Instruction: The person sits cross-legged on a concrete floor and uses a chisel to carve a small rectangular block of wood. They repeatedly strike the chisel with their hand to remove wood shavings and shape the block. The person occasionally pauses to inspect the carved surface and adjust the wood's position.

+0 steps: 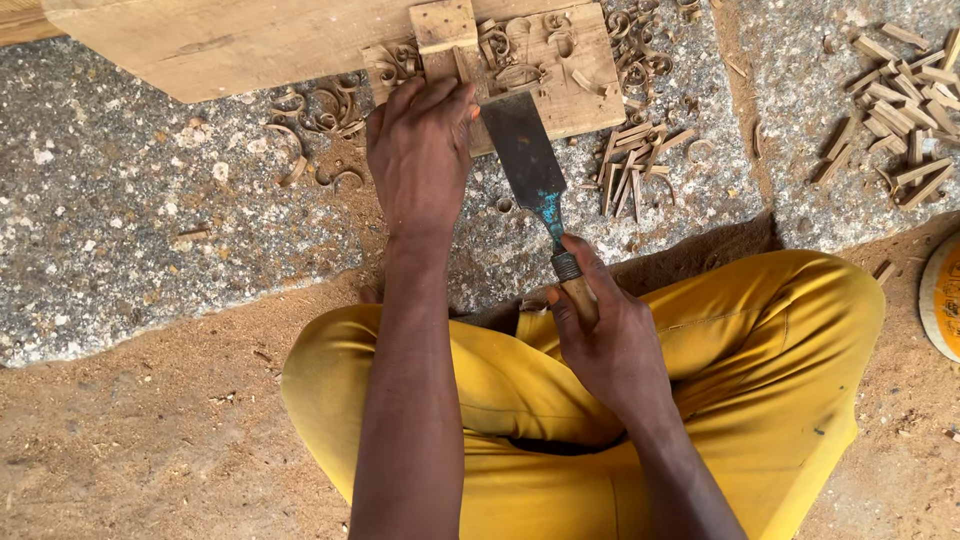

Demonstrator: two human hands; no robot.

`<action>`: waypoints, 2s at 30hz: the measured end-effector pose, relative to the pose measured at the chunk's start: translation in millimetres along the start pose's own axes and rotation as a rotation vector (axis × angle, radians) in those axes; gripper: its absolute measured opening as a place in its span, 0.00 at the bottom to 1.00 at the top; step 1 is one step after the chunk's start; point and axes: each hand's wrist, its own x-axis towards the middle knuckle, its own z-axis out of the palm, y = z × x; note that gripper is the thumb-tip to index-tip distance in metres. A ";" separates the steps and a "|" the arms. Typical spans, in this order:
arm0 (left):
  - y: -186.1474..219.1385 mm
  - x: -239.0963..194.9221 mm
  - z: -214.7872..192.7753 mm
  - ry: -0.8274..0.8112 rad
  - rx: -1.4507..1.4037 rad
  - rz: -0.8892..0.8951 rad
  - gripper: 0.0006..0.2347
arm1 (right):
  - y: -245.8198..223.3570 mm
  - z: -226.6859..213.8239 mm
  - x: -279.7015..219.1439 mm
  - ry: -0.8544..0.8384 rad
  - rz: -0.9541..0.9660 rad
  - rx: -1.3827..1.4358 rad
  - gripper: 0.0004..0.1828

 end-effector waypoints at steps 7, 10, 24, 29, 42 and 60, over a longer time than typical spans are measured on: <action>6.2 -4.5 -8.5 0.028 0.031 -0.016 0.16 | -10.3 -5.8 -8.6 -0.043 0.121 -0.018 0.28; 10.9 -3.1 -8.1 0.010 0.054 -0.041 0.16 | -15.6 -5.6 -10.0 -0.047 0.099 -0.024 0.27; 13.4 -5.1 -5.4 0.015 0.037 -0.070 0.18 | -19.8 -4.3 -7.4 -0.019 0.009 -0.007 0.24; 14.4 -4.7 -5.8 0.012 0.041 -0.076 0.18 | -17.7 -4.0 -7.3 -0.025 0.015 0.002 0.25; 14.6 -6.2 -5.4 0.010 0.030 -0.078 0.19 | -22.0 -6.4 -4.6 -0.043 -0.050 -0.018 0.25; 85.5 -30.1 -49.8 -0.359 0.135 0.033 0.08 | -40.5 0.5 1.4 -0.090 0.013 -0.111 0.28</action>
